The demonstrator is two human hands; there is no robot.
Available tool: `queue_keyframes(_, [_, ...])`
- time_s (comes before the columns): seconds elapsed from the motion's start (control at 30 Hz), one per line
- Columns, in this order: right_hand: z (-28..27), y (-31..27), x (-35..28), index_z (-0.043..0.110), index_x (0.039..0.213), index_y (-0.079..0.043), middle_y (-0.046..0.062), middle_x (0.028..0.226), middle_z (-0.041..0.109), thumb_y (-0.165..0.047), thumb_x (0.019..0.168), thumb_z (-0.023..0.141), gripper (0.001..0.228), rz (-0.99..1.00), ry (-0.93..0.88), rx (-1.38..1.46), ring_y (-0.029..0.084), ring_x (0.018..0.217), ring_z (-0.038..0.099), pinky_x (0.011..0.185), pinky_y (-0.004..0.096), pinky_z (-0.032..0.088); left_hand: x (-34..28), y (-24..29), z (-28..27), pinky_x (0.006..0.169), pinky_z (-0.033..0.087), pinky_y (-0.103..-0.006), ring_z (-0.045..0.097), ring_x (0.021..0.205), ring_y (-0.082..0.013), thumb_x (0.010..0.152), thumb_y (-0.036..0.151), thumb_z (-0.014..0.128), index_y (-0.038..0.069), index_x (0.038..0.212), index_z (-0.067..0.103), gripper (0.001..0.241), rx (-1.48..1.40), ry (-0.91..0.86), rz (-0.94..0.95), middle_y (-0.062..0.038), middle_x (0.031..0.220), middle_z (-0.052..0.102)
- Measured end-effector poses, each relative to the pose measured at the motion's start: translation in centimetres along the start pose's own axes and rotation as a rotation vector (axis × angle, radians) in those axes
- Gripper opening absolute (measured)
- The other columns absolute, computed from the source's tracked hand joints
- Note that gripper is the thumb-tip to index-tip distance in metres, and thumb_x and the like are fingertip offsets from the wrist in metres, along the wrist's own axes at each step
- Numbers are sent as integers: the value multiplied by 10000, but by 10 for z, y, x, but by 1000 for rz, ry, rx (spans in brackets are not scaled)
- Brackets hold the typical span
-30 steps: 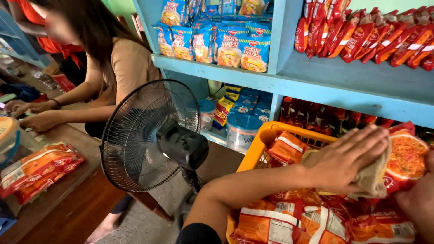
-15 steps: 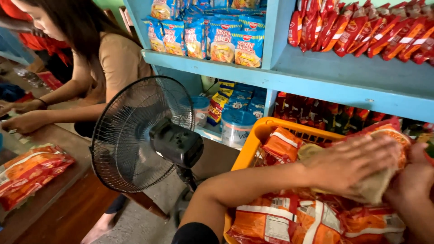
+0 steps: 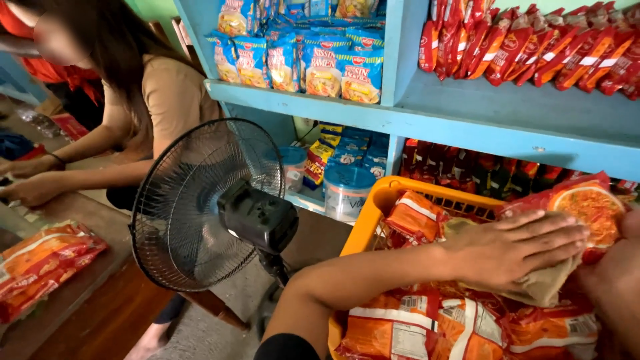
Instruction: Wiping down individual instant noodle packages with a cloth and organizing them on store shelves.
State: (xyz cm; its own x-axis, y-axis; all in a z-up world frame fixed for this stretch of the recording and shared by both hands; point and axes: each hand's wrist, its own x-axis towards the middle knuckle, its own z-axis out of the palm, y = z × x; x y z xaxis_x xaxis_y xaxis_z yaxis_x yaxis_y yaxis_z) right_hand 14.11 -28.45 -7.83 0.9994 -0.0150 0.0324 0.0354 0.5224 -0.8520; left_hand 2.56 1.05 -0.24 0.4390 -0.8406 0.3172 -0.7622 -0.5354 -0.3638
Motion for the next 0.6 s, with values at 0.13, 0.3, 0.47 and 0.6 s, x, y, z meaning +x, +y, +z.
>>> queue_keyframes(0.13, [18, 24, -8, 552, 1461, -173, 60, 1429, 609, -534, 1208, 321, 498, -16, -8, 10, 256, 1292, 582, 1140, 491, 470, 3, -8, 11, 1388, 107, -418, 94, 1675, -234, 973, 450, 645, 131, 1672, 192, 892, -173, 155, 39, -65, 1767, 152])
queue_keyframes(0.3, [111, -21, -73, 569, 1398, -181, 59, 1410, 637, -538, 1148, 293, 516, 5, 32, -15, 262, 1271, 622, 1115, 522, 456, -4, -20, -14, 1397, 133, -505, 129, 1655, -276, 808, 428, 745, 110, 1625, 216, 1023, -342, 333, 48, -94, 1734, 183])
queue_keyframes(0.47, [111, -34, -75, 593, 1393, -128, 55, 1443, 661, -541, 1119, 263, 595, -90, 13, 124, 261, 1306, 647, 1135, 476, 467, -9, -16, -31, 1367, 219, -523, 224, 1618, -275, 791, 428, 771, 108, 1576, 361, 942, -227, 230, -12, -59, 1691, 290])
queue_keyframes(0.6, [101, -15, -70, 568, 1450, -98, 76, 1459, 624, -493, 1173, 302, 551, -233, -68, 57, 268, 1323, 607, 1195, 471, 444, -8, -6, -6, 1332, 287, -488, 317, 1591, -270, 867, 361, 740, 88, 1564, 429, 810, -236, 294, 57, -64, 1686, 330])
